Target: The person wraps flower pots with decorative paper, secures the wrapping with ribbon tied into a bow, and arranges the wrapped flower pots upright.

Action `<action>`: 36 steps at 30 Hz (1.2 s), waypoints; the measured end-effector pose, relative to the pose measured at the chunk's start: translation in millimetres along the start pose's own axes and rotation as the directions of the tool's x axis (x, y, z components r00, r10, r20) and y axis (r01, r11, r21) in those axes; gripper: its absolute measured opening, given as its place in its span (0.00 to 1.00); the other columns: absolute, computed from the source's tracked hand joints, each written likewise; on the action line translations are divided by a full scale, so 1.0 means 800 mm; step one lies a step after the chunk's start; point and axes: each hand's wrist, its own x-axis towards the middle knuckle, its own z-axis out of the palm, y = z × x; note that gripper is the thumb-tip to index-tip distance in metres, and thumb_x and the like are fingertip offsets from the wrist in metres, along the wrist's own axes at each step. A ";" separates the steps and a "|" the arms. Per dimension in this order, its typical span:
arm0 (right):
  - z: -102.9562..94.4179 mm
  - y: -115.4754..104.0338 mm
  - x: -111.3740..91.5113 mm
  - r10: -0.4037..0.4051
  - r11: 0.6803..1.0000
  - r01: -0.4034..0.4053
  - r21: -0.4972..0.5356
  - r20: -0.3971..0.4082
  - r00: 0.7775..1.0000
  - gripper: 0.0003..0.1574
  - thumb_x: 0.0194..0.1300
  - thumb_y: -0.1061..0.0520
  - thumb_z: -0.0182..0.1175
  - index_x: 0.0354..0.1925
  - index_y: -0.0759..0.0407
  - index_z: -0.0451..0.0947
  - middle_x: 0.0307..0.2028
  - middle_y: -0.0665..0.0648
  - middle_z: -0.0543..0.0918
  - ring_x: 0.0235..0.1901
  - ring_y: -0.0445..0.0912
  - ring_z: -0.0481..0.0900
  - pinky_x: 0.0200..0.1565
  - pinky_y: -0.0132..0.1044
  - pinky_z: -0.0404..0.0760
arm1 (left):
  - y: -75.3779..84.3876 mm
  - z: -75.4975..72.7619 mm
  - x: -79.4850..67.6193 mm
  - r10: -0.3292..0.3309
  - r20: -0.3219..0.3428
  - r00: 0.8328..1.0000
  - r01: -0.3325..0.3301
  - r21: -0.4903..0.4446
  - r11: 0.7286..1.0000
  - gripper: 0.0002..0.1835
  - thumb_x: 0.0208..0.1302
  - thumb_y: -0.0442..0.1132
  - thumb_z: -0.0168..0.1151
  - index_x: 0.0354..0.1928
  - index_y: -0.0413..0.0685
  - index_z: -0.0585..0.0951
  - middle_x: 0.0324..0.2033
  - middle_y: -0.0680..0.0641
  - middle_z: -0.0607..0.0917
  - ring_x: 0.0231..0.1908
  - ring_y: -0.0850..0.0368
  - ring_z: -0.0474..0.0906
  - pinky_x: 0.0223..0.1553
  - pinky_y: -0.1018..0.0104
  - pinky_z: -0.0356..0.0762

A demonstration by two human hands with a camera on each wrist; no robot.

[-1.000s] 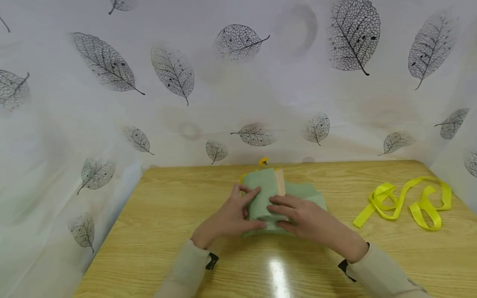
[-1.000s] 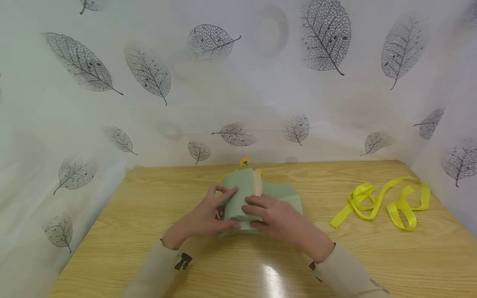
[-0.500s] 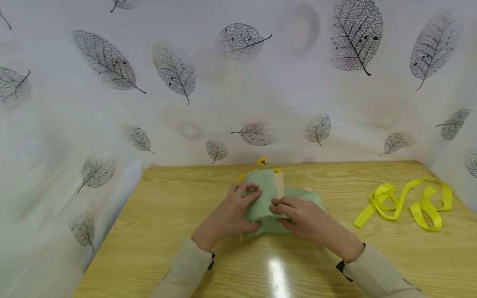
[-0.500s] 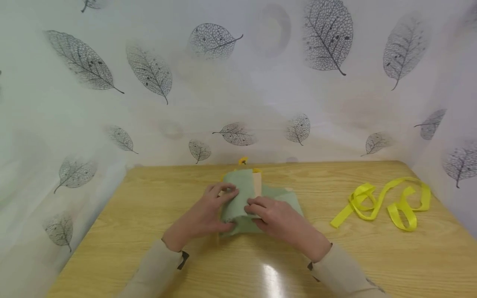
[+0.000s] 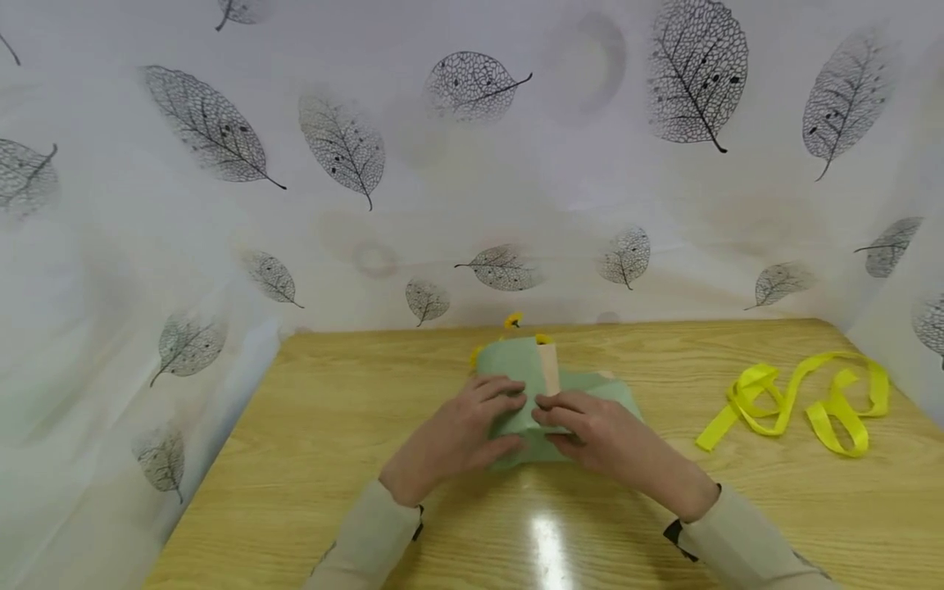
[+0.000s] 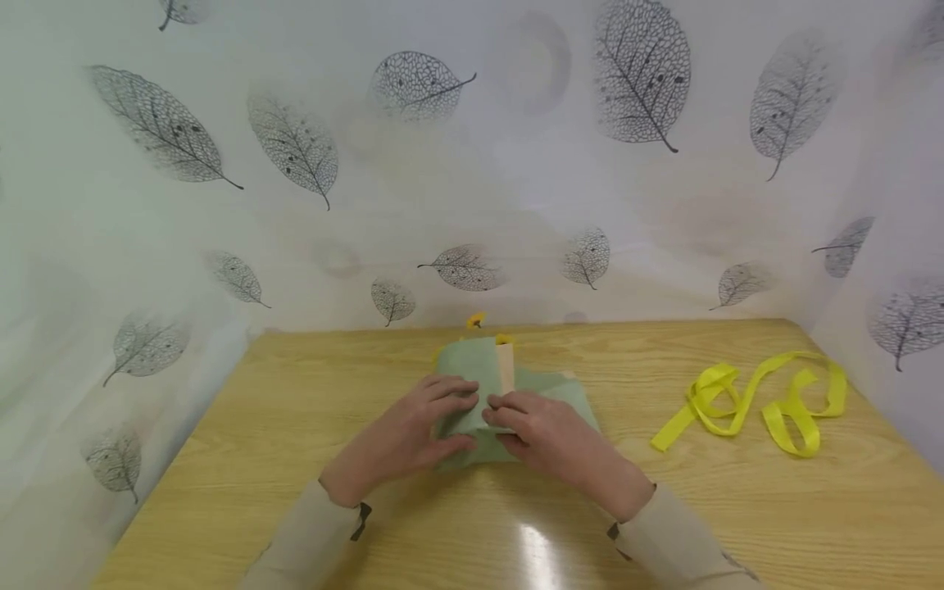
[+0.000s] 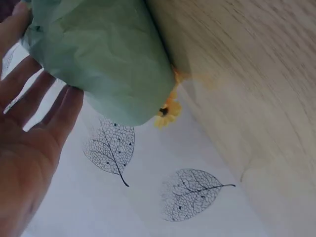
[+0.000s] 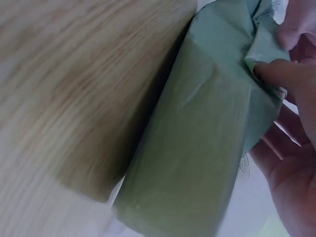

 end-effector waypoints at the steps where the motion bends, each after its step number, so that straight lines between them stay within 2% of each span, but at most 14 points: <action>1: -0.002 0.000 -0.001 0.011 1.000 -0.011 0.019 0.005 1.000 0.26 0.47 0.66 0.80 0.48 0.60 0.87 0.49 0.60 0.88 0.45 0.50 0.89 0.42 0.31 0.87 | 0.001 0.000 0.001 0.002 -0.004 1.000 -0.002 0.005 1.000 0.26 0.63 0.47 0.74 0.59 0.44 0.82 0.64 0.47 0.81 0.66 0.50 0.74 0.68 0.59 0.75; 5: -0.014 0.003 -0.010 0.085 0.993 -0.085 0.084 0.001 0.996 0.23 0.54 0.64 0.76 0.50 0.59 0.87 0.52 0.60 0.88 0.45 0.49 0.90 0.42 0.33 0.87 | 0.005 0.000 0.007 -0.005 -0.008 1.000 0.006 0.051 0.999 0.22 0.65 0.47 0.72 0.58 0.47 0.82 0.62 0.48 0.82 0.62 0.51 0.77 0.65 0.60 0.78; 8: -0.026 0.004 -0.019 0.175 0.984 -0.173 0.038 -0.060 0.983 0.23 0.55 0.65 0.75 0.51 0.60 0.86 0.52 0.61 0.88 0.46 0.52 0.89 0.43 0.40 0.88 | 0.008 0.000 0.010 -0.013 0.004 1.000 0.012 0.109 0.994 0.22 0.65 0.48 0.72 0.60 0.53 0.83 0.61 0.48 0.83 0.57 0.51 0.79 0.59 0.61 0.82; 11: -0.040 0.005 -0.031 0.361 0.929 -0.368 -0.034 -0.132 0.923 0.24 0.57 0.62 0.74 0.53 0.63 0.84 0.51 0.64 0.87 0.47 0.57 0.88 0.43 0.51 0.88 | 0.010 0.000 0.011 -0.006 0.009 1.000 0.005 0.167 0.986 0.22 0.64 0.49 0.73 0.60 0.60 0.84 0.60 0.48 0.83 0.53 0.52 0.79 0.52 0.62 0.84; 13: -0.051 0.007 -0.040 0.556 0.827 -0.561 -0.039 -0.097 0.826 0.27 0.65 0.55 0.70 0.58 0.66 0.80 0.52 0.68 0.85 0.47 0.62 0.86 0.44 0.57 0.86 | 0.012 0.000 0.012 0.004 0.007 1.000 -0.006 0.200 0.980 0.22 0.63 0.50 0.73 0.59 0.62 0.84 0.59 0.48 0.83 0.52 0.52 0.79 0.49 0.63 0.84; 16: -0.066 0.015 -0.053 0.783 0.621 -0.783 -0.045 0.076 0.617 0.40 0.75 0.41 0.58 0.66 0.73 0.70 0.53 0.76 0.81 0.47 0.66 0.83 0.43 0.59 0.84 | 0.013 0.001 0.012 0.001 0.003 1.000 -0.002 0.229 0.974 0.22 0.61 0.51 0.74 0.58 0.63 0.84 0.58 0.48 0.82 0.51 0.52 0.79 0.49 0.64 0.84; 18: -0.073 0.024 -0.061 0.843 0.503 -0.863 -0.054 0.250 0.476 0.49 0.78 0.34 0.47 0.70 0.77 0.62 0.51 0.76 0.82 0.44 0.64 0.84 0.41 0.56 0.84 | 0.014 0.002 0.012 -0.002 0.000 1.000 0.002 0.250 0.968 0.23 0.60 0.52 0.75 0.58 0.64 0.84 0.56 0.48 0.82 0.51 0.52 0.79 0.49 0.64 0.84; 19: -0.075 0.028 -0.065 0.845 0.456 -0.890 -0.031 0.329 0.421 0.52 0.79 0.32 0.44 0.71 0.79 0.59 0.47 0.75 0.83 0.41 0.62 0.85 0.40 0.54 0.84 | 0.014 0.003 0.013 -0.002 0.000 1.000 0.002 0.273 0.962 0.24 0.60 0.52 0.76 0.58 0.65 0.84 0.56 0.48 0.82 0.50 0.52 0.79 0.50 0.64 0.84; 22: -0.075 0.038 -0.075 0.808 0.305 -0.950 0.067 0.509 0.296 0.56 0.79 0.29 0.39 0.73 0.80 0.52 0.40 0.67 0.85 0.34 0.53 0.86 0.35 0.46 0.86 | 0.015 0.004 0.013 0.014 0.001 1.000 -0.013 0.346 0.938 0.25 0.59 0.52 0.76 0.60 0.68 0.83 0.54 0.47 0.82 0.47 0.52 0.79 0.49 0.64 0.84; 24: -0.072 0.042 -0.081 0.781 0.205 -0.969 0.140 0.573 0.248 0.57 0.79 0.29 0.38 0.74 0.79 0.49 0.41 0.65 0.85 0.31 0.49 0.86 0.33 0.43 0.87 | 0.015 0.006 0.014 0.026 0.013 1.000 -0.029 0.404 0.914 0.26 0.60 0.53 0.74 0.62 0.71 0.82 0.54 0.46 0.81 0.44 0.51 0.79 0.49 0.64 0.83; 26: -0.070 0.044 -0.084 0.768 0.137 -0.970 0.200 0.597 0.232 0.57 0.79 0.29 0.40 0.75 0.78 0.48 0.48 0.69 0.84 0.34 0.49 0.88 0.35 0.44 0.89 | 0.016 0.007 0.015 0.029 0.033 0.999 -0.041 0.454 0.890 0.27 0.60 0.54 0.73 0.63 0.73 0.81 0.55 0.46 0.81 0.43 0.52 0.78 0.49 0.63 0.82; 30: -0.068 0.050 -0.087 0.751 0.071 -0.960 0.271 0.619 0.230 0.55 0.79 0.32 0.44 0.76 0.78 0.48 0.57 0.71 0.81 0.41 0.45 0.87 0.40 0.43 0.89 | 0.018 0.008 0.018 0.029 0.077 0.997 -0.066 0.535 0.843 0.29 0.61 0.57 0.69 0.66 0.77 0.78 0.56 0.46 0.80 0.42 0.52 0.76 0.49 0.63 0.79; 32: -0.067 0.052 -0.086 0.737 0.028 -0.944 0.327 0.632 0.241 0.54 0.79 0.35 0.47 0.76 0.78 0.47 0.57 0.67 0.83 0.44 0.43 0.87 0.43 0.42 0.89 | 0.017 0.008 0.018 0.032 0.080 0.996 -0.070 0.538 0.840 0.29 0.61 0.57 0.68 0.66 0.78 0.77 0.56 0.46 0.80 0.42 0.52 0.76 0.47 0.64 0.78; 36: -0.064 0.055 -0.086 0.702 -0.076 -0.890 0.450 0.658 0.273 0.50 0.79 0.45 0.54 0.77 0.77 0.45 0.53 0.56 0.86 0.46 0.41 0.87 0.48 0.41 0.88 | 0.012 0.009 0.023 0.055 0.051 0.997 -0.072 0.445 0.893 0.26 0.59 0.59 0.69 0.61 0.75 0.81 0.53 0.46 0.80 0.43 0.53 0.75 0.45 0.64 0.76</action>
